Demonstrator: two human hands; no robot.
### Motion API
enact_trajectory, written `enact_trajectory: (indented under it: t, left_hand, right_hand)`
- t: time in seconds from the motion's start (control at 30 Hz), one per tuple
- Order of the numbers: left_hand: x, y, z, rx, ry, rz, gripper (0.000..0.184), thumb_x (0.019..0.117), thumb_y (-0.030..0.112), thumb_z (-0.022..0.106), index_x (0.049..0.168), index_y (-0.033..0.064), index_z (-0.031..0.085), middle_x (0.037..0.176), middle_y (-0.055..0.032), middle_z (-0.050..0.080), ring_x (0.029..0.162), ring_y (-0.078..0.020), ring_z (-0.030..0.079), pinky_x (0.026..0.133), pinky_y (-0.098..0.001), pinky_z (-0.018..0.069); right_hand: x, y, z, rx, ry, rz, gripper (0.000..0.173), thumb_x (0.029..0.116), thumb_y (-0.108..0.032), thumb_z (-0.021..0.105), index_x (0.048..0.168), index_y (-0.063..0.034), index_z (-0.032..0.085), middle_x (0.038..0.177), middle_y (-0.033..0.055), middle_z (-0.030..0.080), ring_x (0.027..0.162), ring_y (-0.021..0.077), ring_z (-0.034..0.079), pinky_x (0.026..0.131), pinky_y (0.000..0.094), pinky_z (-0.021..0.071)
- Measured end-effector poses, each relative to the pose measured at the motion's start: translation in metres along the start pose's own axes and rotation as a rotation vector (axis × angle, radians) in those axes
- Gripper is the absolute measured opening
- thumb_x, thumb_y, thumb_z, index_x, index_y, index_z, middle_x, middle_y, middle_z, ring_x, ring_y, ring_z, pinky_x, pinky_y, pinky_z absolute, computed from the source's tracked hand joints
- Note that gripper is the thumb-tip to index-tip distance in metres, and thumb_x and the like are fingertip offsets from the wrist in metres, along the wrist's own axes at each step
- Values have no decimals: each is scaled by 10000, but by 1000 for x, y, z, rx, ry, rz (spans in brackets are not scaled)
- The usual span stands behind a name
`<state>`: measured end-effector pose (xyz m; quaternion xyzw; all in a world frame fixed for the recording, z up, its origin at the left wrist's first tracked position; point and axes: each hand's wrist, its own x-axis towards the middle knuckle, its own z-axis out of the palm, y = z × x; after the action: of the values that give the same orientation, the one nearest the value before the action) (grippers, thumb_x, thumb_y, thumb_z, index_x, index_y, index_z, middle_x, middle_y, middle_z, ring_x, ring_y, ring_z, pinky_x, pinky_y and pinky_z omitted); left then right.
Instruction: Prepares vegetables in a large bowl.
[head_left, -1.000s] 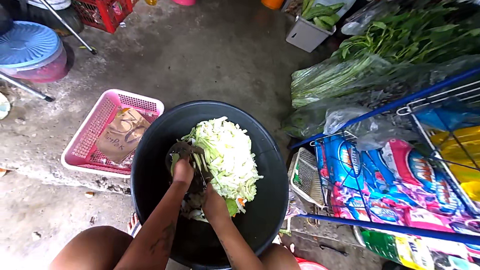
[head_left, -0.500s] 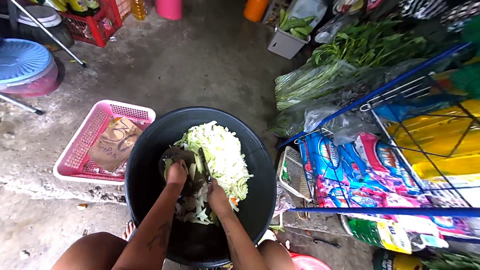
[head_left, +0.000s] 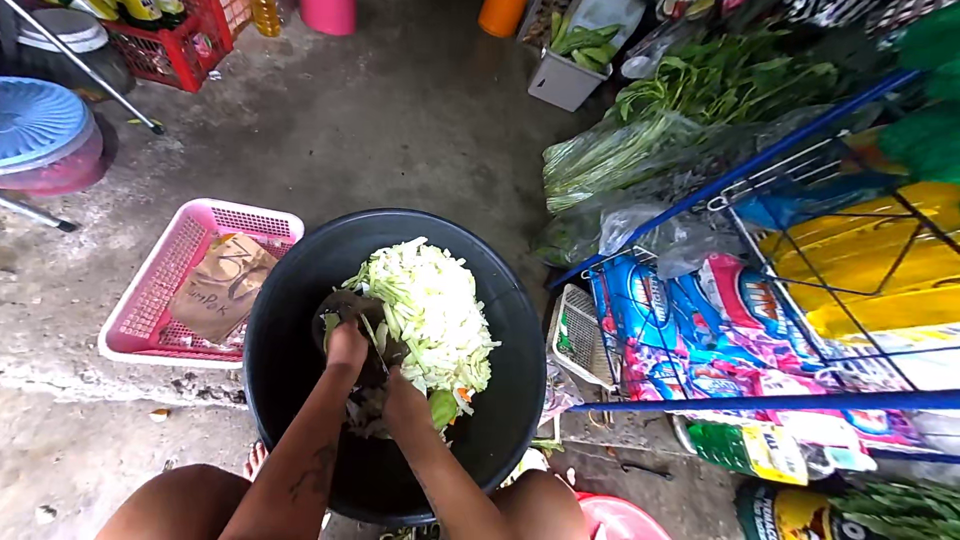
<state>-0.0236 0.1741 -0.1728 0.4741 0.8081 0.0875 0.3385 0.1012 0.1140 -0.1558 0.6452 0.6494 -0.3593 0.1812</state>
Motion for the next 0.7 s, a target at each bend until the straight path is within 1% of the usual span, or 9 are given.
enact_trajectory:
  t: [0.07,0.17,0.23,0.33,0.4,0.53,0.6,0.67,0.7]
  left_hand:
    - [1,-1,1,16,-13,-1,333,1026,94,527,1324,-17,626,1335,-241,638,1296,-385,596,1093,-544,469]
    - [1,-4,2,48,-36,7,321,1031,103,525,1318,15,639,1330,-230,646,1284,-383,605,1084,-558,473]
    - [0,-3,1,62,-39,8,315,1035,103,524,1317,29,644,1334,-223,646,1283,-380,607,1083,-560,474]
    - [-2,-4,2,67,-26,6,309,1029,96,530,1306,25,648,1328,-222,649,1281,-381,608,1080,-552,478]
    - [-5,-5,2,61,-13,4,340,1022,92,544,1335,-10,628,1340,-243,637,1292,-397,597,1088,-560,471]
    - [-2,-1,2,82,-12,-6,359,1009,95,556,1343,-24,612,1337,-257,631,1289,-399,598,1079,-556,479]
    - [-2,0,1,93,-18,-7,365,1022,99,541,1357,-33,595,1337,-262,628,1290,-405,596,1078,-555,478]
    - [-1,-2,3,100,-20,-2,347,1031,124,538,1335,-27,610,1327,-258,636,1283,-400,603,1075,-552,481]
    - [0,-3,3,91,-24,1,336,1030,131,541,1319,-19,626,1326,-251,640,1282,-393,606,1077,-553,481]
  right_hand:
    - [8,3,5,29,7,-26,433,1100,-147,364,1533,-130,372,1282,199,667,1177,378,680,957,558,563]
    - [25,24,2,200,-6,-145,411,1121,-239,385,1487,-59,435,1279,227,658,1187,375,664,1003,557,532]
    - [29,34,-5,229,-8,-167,444,1129,-287,380,1508,-63,427,1278,229,661,1199,370,658,1027,554,514]
    - [16,29,-5,133,29,-145,423,1132,-293,354,1497,-94,435,1255,205,678,1189,363,672,1002,545,537]
    - [4,22,-3,86,16,-129,392,1131,-265,346,1476,-108,445,1277,197,668,1187,367,672,989,552,546]
    - [-3,13,-2,42,-8,-78,409,1104,-168,372,1509,-123,407,1306,197,659,1181,377,678,966,564,559]
    - [0,11,1,24,-13,-66,421,1088,-125,387,1508,-118,405,1320,197,651,1183,381,677,956,570,562]
    - [6,15,3,37,-8,-94,403,1086,-128,390,1485,-97,433,1317,196,653,1191,374,673,968,561,558]
    - [10,20,1,79,-10,-127,398,1097,-156,392,1486,-83,440,1321,204,650,1212,373,661,998,558,542]
